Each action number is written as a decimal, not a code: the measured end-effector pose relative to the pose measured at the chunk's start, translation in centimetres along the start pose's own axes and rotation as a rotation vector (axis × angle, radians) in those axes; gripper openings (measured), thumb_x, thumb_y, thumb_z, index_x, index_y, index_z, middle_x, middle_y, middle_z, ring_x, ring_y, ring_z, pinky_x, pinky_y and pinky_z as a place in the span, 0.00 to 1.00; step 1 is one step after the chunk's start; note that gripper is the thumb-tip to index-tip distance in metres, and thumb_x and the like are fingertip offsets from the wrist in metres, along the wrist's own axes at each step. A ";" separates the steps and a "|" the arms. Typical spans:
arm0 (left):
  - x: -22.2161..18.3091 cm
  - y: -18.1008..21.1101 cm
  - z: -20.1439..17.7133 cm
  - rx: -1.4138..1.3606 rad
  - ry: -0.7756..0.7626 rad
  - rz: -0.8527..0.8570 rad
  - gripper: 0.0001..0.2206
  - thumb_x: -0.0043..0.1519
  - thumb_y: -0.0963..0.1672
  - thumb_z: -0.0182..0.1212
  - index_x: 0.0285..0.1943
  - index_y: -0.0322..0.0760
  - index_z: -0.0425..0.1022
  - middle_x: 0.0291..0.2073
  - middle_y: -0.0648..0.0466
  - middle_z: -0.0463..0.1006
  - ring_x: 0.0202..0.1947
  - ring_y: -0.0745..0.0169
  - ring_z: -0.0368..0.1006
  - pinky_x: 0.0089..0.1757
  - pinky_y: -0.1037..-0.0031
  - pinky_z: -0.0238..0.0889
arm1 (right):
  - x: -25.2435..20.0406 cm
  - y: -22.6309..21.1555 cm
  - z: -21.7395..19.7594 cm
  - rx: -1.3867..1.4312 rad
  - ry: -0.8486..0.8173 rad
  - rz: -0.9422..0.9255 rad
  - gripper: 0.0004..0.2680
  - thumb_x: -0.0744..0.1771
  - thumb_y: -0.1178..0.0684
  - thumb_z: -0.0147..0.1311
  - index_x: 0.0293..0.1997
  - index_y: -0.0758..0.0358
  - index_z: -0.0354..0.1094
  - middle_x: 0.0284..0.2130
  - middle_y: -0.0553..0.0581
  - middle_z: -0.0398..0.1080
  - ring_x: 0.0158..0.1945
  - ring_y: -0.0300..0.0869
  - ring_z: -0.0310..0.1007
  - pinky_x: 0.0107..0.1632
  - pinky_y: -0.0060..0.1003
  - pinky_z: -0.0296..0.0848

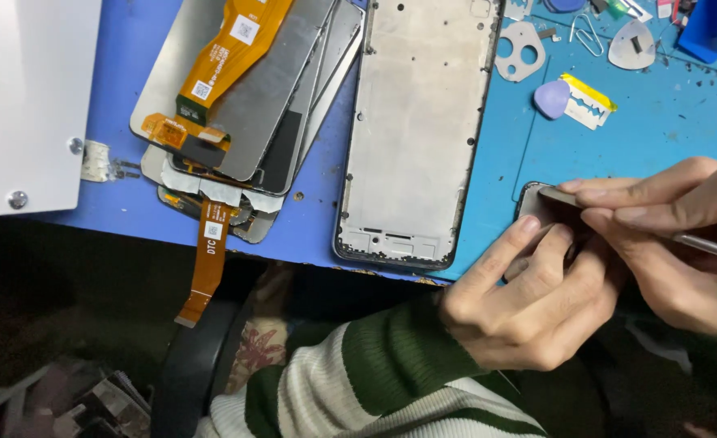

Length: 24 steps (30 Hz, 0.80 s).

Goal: The person pries along the edge of a phone display assembly with a thin blade to separate it, then applies a strip of tape to the back of the display and writes on the tape with a pencil. They then use tweezers to work on the flex cable area of the display and reposition the assembly on the workbench.

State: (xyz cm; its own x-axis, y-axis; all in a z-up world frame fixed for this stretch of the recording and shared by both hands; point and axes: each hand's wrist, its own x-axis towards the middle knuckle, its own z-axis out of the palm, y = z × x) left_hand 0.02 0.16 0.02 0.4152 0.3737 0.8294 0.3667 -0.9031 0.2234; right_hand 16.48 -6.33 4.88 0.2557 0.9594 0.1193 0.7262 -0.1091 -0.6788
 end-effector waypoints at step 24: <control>0.2 0.6 0.1 -0.072 -0.005 -0.014 0.16 0.73 0.41 0.48 0.42 0.50 0.85 0.43 0.61 0.83 0.48 0.65 0.83 0.59 0.76 0.67 | 0.2 1.1 0.1 -0.124 -0.087 -0.032 0.06 0.69 0.71 0.54 0.35 0.79 0.76 0.46 0.74 0.77 0.49 0.52 0.80 0.58 0.38 0.78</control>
State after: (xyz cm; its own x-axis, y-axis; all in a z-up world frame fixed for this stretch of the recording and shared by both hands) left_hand 0.38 -0.25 0.29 0.4144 0.3875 0.8235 0.3120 -0.9105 0.2714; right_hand 17.28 -6.19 4.12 0.1787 0.9812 0.0727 0.8078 -0.1041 -0.5802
